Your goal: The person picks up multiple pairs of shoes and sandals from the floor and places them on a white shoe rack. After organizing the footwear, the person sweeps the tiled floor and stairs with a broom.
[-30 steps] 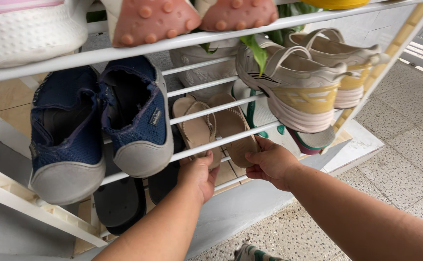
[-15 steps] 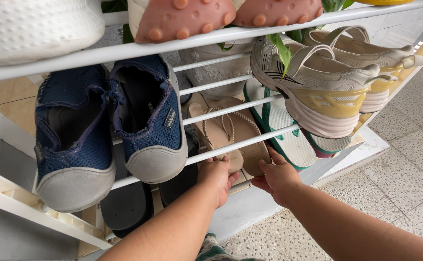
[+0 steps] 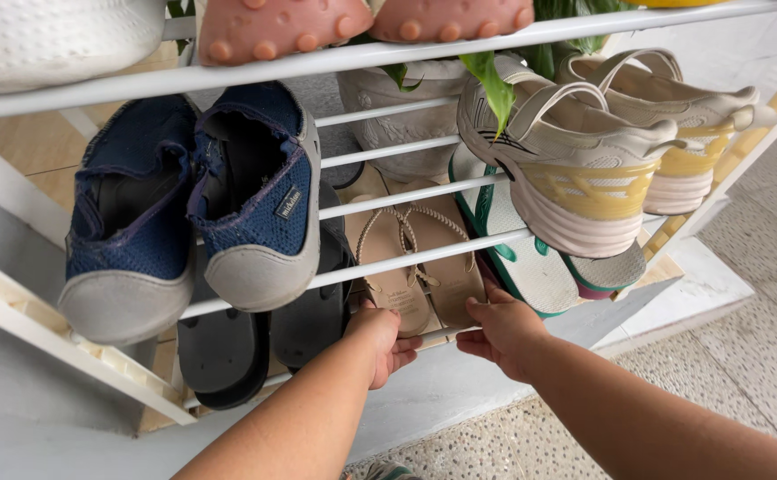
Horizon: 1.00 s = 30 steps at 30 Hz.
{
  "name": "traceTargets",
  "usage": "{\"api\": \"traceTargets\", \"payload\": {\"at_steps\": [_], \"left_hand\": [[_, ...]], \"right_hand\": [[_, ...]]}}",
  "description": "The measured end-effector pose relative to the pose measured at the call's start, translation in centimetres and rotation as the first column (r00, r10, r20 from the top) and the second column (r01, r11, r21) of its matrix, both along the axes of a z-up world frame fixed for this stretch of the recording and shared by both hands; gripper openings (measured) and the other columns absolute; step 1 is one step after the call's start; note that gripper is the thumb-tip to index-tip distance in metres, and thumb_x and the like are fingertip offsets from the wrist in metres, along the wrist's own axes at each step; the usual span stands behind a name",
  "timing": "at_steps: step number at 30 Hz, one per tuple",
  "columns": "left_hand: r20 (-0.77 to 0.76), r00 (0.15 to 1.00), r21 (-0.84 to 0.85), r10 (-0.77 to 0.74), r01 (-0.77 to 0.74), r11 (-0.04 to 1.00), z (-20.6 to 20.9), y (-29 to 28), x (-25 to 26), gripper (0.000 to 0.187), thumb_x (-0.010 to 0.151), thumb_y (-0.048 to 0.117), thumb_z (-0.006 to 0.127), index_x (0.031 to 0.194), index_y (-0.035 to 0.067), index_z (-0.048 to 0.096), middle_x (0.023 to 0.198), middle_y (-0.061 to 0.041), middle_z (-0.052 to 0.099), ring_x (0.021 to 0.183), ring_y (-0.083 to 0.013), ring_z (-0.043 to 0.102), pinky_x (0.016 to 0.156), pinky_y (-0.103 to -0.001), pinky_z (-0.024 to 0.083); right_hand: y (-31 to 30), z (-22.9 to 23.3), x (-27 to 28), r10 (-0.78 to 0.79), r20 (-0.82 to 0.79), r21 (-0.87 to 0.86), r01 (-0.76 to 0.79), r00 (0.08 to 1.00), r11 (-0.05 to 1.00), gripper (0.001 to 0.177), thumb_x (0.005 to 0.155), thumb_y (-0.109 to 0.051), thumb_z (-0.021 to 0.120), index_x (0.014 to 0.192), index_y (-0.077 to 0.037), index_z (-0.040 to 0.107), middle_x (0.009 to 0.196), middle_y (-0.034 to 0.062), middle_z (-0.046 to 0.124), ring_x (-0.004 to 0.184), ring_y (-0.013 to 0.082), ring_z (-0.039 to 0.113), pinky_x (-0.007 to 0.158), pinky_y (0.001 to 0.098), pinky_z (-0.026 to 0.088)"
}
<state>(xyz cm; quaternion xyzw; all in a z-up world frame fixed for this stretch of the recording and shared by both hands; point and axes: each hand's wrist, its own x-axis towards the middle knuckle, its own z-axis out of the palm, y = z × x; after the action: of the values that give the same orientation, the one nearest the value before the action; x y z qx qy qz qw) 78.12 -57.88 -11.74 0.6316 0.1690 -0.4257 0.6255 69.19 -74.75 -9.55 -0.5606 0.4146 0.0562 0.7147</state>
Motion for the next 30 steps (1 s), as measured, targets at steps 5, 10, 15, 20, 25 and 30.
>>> {"api": "traceTargets", "payload": {"at_steps": [5,10,15,20,25,30], "left_hand": [[0.011,0.995,0.077,0.104,-0.105,0.992,1.5,-0.2,-1.9,0.061,0.103,0.024,0.049,0.159,0.034,0.026,0.150,-0.002,0.051,0.129,-0.0319,0.061,0.109,-0.046,0.051],[0.093,0.958,0.093,0.270,-0.279,0.956,1.9,-0.3,-6.5,0.075,0.098,0.025,0.061,0.162,0.027,0.023,0.161,0.000,0.037,0.147,-0.0249,0.040,0.120,-0.046,0.038],[0.132,0.889,0.075,0.440,-0.451,0.889,0.4,0.0,-12.2,0.071,0.093,0.025,0.068,0.158,0.022,0.038,0.157,-0.004,0.046,0.143,-0.0249,0.045,0.118,-0.045,0.040],[0.044,0.807,0.031,0.589,-0.590,0.807,-1.5,1.5,-18.6,0.063,0.093,0.026,0.068,0.152,0.018,0.049,0.149,-0.004,0.055,0.128,-0.0268,0.055,0.109,-0.044,0.045],[0.016,0.708,0.057,0.706,-0.706,0.706,-0.4,4.1,-24.5,0.057,0.093,0.026,0.067,0.147,0.019,0.053,0.143,-0.002,0.059,0.122,-0.0241,0.057,0.103,-0.044,0.047],[0.076,0.606,0.072,0.792,-0.795,0.602,2.2,7.3,-29.3,0.061,0.093,0.027,0.068,0.150,0.021,0.049,0.149,-0.001,0.054,0.129,-0.0210,0.053,0.108,-0.041,0.046]], "right_hand": [[-1.0,2.1,-1.6,0.266,-0.140,-0.045,-0.275,0.954,0.960,0.065,0.104,-0.031,0.048,0.162,-0.042,0.020,0.115,0.0098,0.060,0.086,0.0224,0.061,0.080,0.0401,0.061],[-2.5,3.1,-4.6,0.422,-0.196,-0.005,-0.431,0.885,0.902,0.071,0.100,-0.033,0.057,0.162,-0.037,0.023,0.110,0.0074,0.061,0.084,0.0229,0.061,0.073,0.0398,0.057],[-4.8,1.4,-6.7,0.510,-0.191,0.126,-0.494,0.839,0.860,0.061,0.096,-0.029,0.062,0.154,-0.028,0.043,0.109,0.0067,0.063,0.086,0.0234,0.062,0.074,0.0412,0.056],[-4.3,-1.0,-7.8,0.633,-0.170,0.214,-0.599,0.755,0.772,0.040,0.095,-0.029,0.065,0.131,-0.011,0.059,0.107,0.0067,0.064,0.089,0.0255,0.062,0.077,0.0430,0.055],[-0.7,-0.5,-10.4,0.770,-0.203,0.248,-0.728,0.606,0.639,0.031,0.095,-0.030,0.067,0.117,-0.010,0.064,0.106,0.0062,0.064,0.089,0.0239,0.062,0.076,0.0419,0.056],[3.7,1.9,-12.0,0.841,-0.174,0.191,-0.820,0.512,0.539,0.030,0.095,-0.029,0.066,0.119,-0.011,0.066,0.106,0.0063,0.065,0.088,0.0238,0.062,0.075,0.0400,0.056]]}}
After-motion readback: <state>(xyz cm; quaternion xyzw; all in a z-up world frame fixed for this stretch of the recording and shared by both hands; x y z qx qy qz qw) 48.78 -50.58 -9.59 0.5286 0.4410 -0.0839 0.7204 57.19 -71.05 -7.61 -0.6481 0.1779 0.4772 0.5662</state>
